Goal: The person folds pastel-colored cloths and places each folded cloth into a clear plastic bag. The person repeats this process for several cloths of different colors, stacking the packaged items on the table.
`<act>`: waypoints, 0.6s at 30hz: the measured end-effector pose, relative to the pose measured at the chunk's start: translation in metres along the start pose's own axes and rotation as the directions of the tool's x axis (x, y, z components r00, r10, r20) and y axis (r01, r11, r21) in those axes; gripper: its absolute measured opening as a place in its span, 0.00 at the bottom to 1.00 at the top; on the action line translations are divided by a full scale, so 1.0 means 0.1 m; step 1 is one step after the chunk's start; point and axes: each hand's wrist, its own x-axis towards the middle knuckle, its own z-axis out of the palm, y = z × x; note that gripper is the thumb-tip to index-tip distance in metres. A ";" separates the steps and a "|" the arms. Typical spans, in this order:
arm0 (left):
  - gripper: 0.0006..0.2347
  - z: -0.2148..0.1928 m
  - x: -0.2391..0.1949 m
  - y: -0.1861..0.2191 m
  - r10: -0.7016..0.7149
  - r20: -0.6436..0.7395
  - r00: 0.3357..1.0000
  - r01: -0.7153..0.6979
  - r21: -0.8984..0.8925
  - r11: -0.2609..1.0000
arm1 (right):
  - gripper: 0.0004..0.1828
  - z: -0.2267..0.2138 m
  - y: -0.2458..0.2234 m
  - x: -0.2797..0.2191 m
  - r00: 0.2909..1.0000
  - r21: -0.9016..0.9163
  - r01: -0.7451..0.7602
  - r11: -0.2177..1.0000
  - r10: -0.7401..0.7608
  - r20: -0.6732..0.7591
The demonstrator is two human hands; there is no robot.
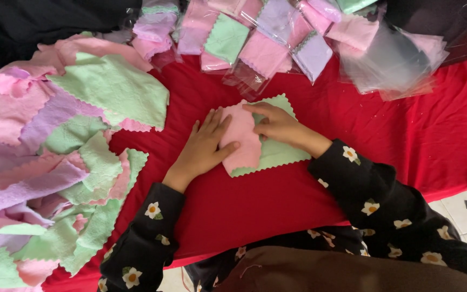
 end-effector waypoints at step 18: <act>0.49 -0.22 -0.07 0.16 0.013 0.136 0.991 -0.017 0.028 0.999 | 0.51 0.03 0.00 -0.03 0.994 -0.070 -0.042 0.997 0.049 0.102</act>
